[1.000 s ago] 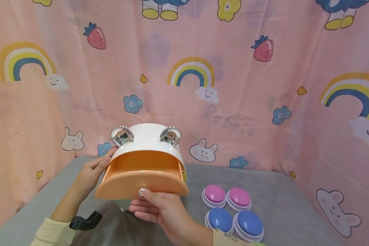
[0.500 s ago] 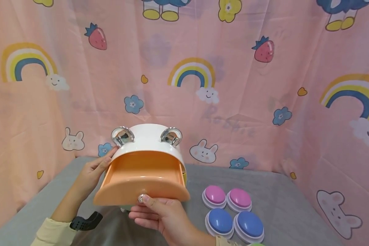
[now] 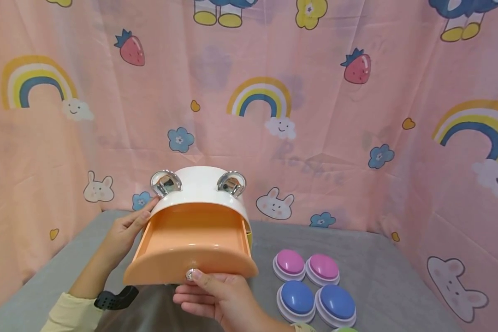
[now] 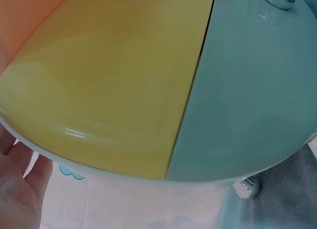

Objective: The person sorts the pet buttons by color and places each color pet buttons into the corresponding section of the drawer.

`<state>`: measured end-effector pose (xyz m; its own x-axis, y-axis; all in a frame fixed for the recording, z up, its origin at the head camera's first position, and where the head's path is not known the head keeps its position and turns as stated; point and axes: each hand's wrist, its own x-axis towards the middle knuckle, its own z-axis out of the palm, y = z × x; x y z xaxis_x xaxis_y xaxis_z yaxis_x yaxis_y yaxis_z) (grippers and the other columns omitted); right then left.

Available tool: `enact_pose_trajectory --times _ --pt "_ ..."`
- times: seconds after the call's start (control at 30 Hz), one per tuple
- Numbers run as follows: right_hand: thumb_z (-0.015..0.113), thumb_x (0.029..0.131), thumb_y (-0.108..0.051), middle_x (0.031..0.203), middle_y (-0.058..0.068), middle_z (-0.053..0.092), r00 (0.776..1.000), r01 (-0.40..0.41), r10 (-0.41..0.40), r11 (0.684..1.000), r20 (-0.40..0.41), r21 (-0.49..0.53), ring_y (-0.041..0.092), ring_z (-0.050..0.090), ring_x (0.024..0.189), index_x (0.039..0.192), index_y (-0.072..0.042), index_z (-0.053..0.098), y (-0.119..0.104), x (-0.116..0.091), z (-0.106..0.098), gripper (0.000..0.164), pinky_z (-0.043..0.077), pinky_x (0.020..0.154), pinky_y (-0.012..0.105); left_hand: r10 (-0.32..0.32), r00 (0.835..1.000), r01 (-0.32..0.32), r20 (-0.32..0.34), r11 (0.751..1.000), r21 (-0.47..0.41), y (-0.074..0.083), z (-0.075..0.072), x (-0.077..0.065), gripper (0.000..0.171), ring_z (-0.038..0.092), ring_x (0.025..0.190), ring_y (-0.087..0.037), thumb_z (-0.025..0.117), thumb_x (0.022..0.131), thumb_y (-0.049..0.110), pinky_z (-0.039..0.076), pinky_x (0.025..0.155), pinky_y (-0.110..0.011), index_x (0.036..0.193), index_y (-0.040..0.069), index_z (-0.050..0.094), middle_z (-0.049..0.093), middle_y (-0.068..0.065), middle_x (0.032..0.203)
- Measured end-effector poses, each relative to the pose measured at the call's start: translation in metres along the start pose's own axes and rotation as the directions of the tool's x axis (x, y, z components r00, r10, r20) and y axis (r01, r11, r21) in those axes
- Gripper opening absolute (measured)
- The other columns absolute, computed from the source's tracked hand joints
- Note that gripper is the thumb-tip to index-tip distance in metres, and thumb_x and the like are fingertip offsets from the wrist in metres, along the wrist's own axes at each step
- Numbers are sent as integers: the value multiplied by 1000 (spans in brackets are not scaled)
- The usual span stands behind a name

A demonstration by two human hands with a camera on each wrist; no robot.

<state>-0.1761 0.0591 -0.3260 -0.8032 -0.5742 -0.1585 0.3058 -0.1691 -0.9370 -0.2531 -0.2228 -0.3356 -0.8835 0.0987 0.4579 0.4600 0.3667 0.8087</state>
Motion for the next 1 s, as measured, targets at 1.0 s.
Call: enact_pose_trajectory --times 1.0 --pt "62 98 -36 105 8 77 999 -42 41 997 16 64 18 75 97 120 1 65 11 -7 -3 43 59 89 30 12 1000 -12 -4 1000 13 -1 0 0 46 26 152 -27 43 107 29 26 104 2 149 10 46 36 -3 160"
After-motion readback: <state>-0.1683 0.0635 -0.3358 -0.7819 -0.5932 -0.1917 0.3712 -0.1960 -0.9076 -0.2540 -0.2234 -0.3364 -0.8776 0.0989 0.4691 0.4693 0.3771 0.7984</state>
